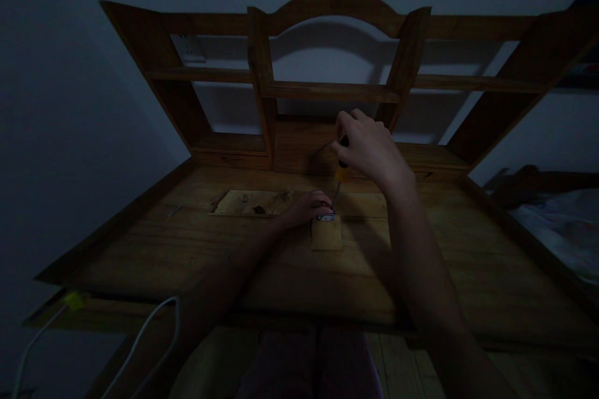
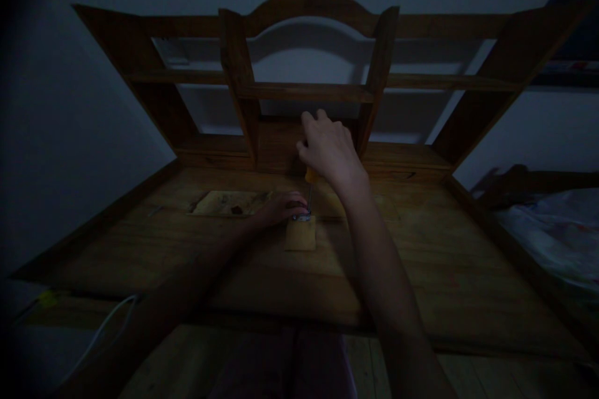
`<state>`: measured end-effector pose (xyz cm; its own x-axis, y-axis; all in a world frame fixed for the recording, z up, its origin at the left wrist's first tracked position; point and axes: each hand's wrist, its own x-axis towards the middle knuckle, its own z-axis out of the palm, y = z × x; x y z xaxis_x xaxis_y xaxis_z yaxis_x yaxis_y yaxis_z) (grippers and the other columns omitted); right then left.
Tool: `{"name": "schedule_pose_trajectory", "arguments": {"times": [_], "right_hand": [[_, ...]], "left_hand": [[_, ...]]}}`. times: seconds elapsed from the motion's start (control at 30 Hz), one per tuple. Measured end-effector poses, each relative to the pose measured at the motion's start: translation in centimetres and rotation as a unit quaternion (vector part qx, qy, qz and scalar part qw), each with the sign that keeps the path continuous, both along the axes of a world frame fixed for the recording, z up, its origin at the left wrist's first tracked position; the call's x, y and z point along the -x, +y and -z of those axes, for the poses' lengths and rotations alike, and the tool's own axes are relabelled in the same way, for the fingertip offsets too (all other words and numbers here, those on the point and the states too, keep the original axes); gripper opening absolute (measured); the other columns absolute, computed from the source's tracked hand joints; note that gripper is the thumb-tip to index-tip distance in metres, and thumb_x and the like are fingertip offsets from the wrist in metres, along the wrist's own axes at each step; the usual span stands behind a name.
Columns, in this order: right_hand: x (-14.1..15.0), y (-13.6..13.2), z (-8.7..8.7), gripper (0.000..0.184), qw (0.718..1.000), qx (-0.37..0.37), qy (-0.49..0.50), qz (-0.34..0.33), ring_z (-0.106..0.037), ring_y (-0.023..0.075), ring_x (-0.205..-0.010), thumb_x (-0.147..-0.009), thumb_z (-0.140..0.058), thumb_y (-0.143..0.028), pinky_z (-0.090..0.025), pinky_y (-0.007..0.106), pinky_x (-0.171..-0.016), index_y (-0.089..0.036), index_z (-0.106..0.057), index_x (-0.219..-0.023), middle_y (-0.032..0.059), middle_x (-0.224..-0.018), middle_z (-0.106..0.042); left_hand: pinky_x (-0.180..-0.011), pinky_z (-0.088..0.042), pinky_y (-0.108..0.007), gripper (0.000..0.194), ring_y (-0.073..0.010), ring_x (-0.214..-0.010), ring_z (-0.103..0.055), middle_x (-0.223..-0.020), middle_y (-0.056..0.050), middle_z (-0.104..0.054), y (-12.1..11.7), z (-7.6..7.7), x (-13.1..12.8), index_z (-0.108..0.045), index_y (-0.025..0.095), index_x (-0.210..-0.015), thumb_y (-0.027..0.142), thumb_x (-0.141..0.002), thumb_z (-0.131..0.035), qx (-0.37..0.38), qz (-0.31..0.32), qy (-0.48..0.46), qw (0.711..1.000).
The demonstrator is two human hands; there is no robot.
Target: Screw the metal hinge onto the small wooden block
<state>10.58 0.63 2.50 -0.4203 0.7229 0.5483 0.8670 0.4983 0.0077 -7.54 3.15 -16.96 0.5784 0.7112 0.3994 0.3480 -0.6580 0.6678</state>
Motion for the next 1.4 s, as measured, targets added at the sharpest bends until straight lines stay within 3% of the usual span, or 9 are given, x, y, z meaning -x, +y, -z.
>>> {"name": "schedule_pose_trajectory", "arguments": {"times": [0.23, 0.5, 0.7, 0.87, 1.03, 1.1, 1.2, 1.4], "right_hand": [[-0.3, 0.0, -0.2, 0.025, 0.994, 0.041, 0.045, -0.091, -0.058, 0.0293, -0.113, -0.091, -0.057, -0.026, -0.048, 0.044, -0.095, -0.020, -0.056, -0.116, 0.0130, -0.126, -0.054], [-1.4, 0.5, -0.4, 0.026, 0.996, 0.059, 0.006, -0.069, -0.060, 0.0304, -0.107, -0.095, -0.058, -0.038, -0.047, 0.046, -0.095, -0.018, -0.059, -0.112, 0.0139, -0.120, -0.059], [-1.4, 0.5, -0.4, 0.017, 0.997, 0.051, -0.005, -0.056, -0.062, 0.0300, -0.101, -0.090, -0.055, -0.030, -0.047, 0.045, -0.090, -0.017, -0.059, -0.101, 0.0127, -0.112, -0.062], [-1.1, 0.2, -0.4, 0.023, 0.989, 0.093, 0.028, -0.113, -0.060, 0.0272, -0.107, -0.086, -0.057, -0.027, -0.046, 0.041, -0.092, -0.021, -0.054, -0.108, 0.0095, -0.115, -0.061], [-0.7, 0.5, 0.0, 0.035, 0.996, 0.053, 0.005, -0.070, -0.062, 0.0319, -0.109, -0.092, -0.058, -0.041, -0.045, 0.045, -0.093, -0.019, -0.055, -0.118, 0.0137, -0.121, -0.064], [-0.6, 0.6, 0.1, 0.034, 0.998, 0.039, -0.006, -0.053, -0.062, 0.0327, -0.108, -0.092, -0.057, -0.038, -0.045, 0.045, -0.091, -0.018, -0.056, -0.120, 0.0142, -0.120, -0.065], [-0.5, 0.5, 0.0, 0.029, 0.996, 0.050, -0.014, -0.072, -0.062, 0.0310, -0.105, -0.089, -0.057, -0.030, -0.045, 0.043, -0.090, -0.019, -0.058, -0.115, 0.0124, -0.117, -0.064], [-0.1, 0.0, -0.2, 0.028, 0.995, 0.058, 0.006, -0.083, -0.063, 0.0287, -0.095, -0.087, -0.058, -0.035, -0.046, 0.042, -0.084, -0.021, -0.057, -0.111, 0.0102, -0.114, -0.062]], "left_hand": [[-0.085, -0.047, -0.031, 0.014, -0.0189, -0.094, -0.064, -0.098, -0.006, -0.068, 0.1, 0.1, 0.0, -0.069, 0.017, -0.093, 0.029, -0.094, -0.064, 0.007, -0.002, -0.004, 1.000], [-0.086, -0.048, -0.030, 0.012, -0.0184, -0.094, -0.064, -0.097, -0.005, -0.070, -0.2, -0.2, -0.1, -0.070, 0.017, -0.093, 0.029, -0.093, -0.065, 0.014, -0.012, 0.000, 1.000], [-0.088, -0.048, -0.030, 0.012, -0.0176, -0.095, -0.064, -0.098, -0.004, -0.071, -0.2, 0.0, -0.1, -0.070, 0.018, -0.093, 0.029, -0.094, -0.064, 0.009, -0.019, -0.003, 1.000], [-0.086, -0.048, -0.030, 0.013, -0.0177, -0.092, -0.064, -0.096, -0.005, -0.071, -0.2, -0.1, -0.1, -0.070, 0.016, -0.093, 0.027, -0.094, -0.064, 0.006, -0.021, 0.000, 1.000], [-0.087, -0.047, -0.031, 0.014, -0.0177, -0.093, -0.064, -0.097, -0.004, -0.070, 0.1, 0.2, 0.0, -0.070, 0.018, -0.095, 0.030, -0.095, -0.063, -0.005, -0.013, 0.000, 1.000], [-0.087, -0.047, -0.031, 0.015, -0.0176, -0.094, -0.064, -0.097, -0.004, -0.070, 0.2, 0.4, 0.0, -0.070, 0.018, -0.095, 0.031, -0.095, -0.062, -0.002, -0.009, -0.003, 1.000], [-0.086, -0.048, -0.030, 0.015, -0.0173, -0.093, -0.064, -0.096, -0.005, -0.070, 0.3, 0.5, 0.0, -0.070, 0.018, -0.094, 0.030, -0.095, -0.062, -0.002, -0.004, -0.009, 1.000], [-0.086, -0.049, -0.030, 0.015, -0.0175, -0.093, -0.065, -0.096, -0.005, -0.070, 0.0, 0.2, -0.2, -0.069, 0.018, -0.094, 0.031, -0.095, -0.062, 0.005, -0.021, -0.004, 1.000]]}}
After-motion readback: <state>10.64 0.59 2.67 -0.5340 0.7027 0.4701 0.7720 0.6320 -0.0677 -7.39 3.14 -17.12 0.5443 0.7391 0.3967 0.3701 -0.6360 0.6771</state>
